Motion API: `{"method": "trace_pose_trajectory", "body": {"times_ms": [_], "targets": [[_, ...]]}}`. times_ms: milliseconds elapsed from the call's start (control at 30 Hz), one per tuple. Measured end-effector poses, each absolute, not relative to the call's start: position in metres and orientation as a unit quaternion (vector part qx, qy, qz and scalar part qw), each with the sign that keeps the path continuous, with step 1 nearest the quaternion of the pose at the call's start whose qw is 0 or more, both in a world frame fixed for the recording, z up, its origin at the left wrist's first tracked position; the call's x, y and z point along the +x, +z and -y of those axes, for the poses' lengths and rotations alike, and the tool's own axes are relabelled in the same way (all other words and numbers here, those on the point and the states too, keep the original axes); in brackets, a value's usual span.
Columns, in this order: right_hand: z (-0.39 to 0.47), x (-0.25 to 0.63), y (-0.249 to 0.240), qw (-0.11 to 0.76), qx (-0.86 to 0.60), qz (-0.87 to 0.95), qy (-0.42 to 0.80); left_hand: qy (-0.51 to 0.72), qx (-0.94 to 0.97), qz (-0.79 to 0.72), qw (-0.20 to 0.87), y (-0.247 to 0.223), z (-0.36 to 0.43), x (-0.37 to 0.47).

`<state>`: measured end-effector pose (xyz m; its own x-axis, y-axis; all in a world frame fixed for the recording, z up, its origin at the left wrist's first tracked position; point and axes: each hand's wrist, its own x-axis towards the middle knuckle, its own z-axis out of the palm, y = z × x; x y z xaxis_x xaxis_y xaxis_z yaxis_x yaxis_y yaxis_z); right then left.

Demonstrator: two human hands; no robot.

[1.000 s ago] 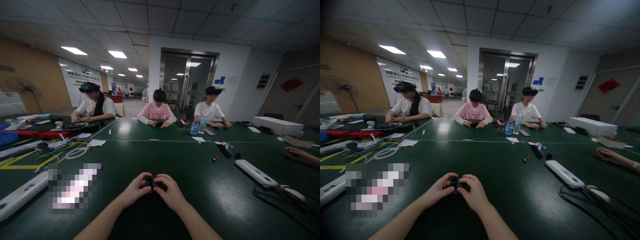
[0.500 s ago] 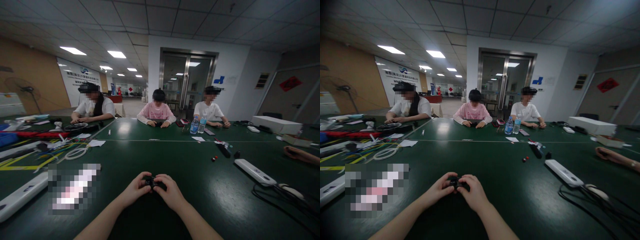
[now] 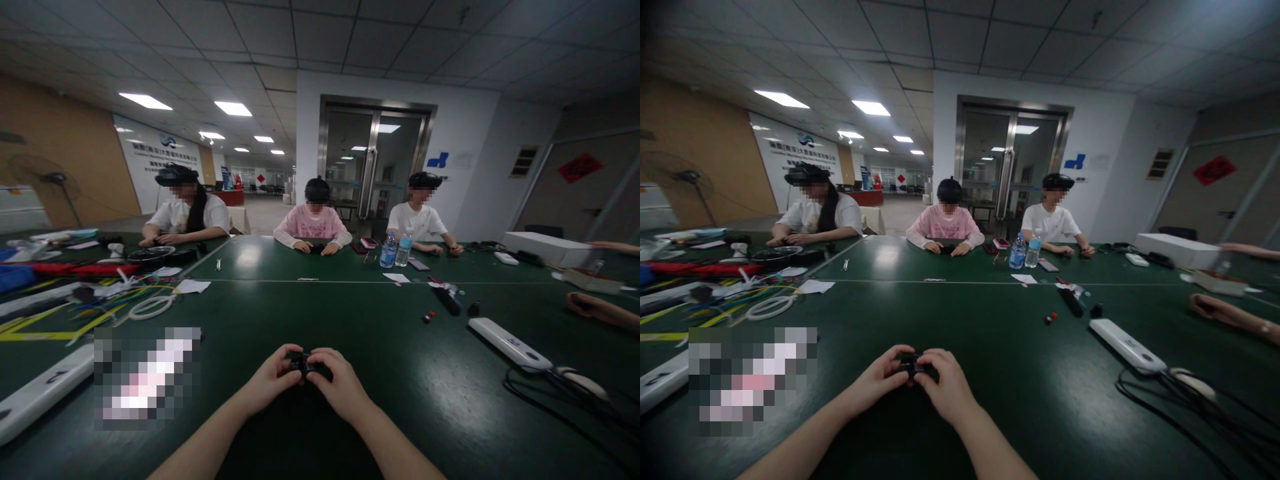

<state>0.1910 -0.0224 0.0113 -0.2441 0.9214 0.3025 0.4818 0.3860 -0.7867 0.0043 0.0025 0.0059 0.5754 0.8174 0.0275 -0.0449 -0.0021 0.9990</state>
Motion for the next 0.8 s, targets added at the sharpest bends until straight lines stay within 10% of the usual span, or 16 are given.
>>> {"method": "trace_pose_trajectory", "body": {"times_ms": [800], "targets": [[0.022, 0.202, 0.017, 0.459, -0.512, 0.677, 0.262, 0.338, 0.630, -0.329, 0.616, 0.006, -0.001, -0.001]]}}
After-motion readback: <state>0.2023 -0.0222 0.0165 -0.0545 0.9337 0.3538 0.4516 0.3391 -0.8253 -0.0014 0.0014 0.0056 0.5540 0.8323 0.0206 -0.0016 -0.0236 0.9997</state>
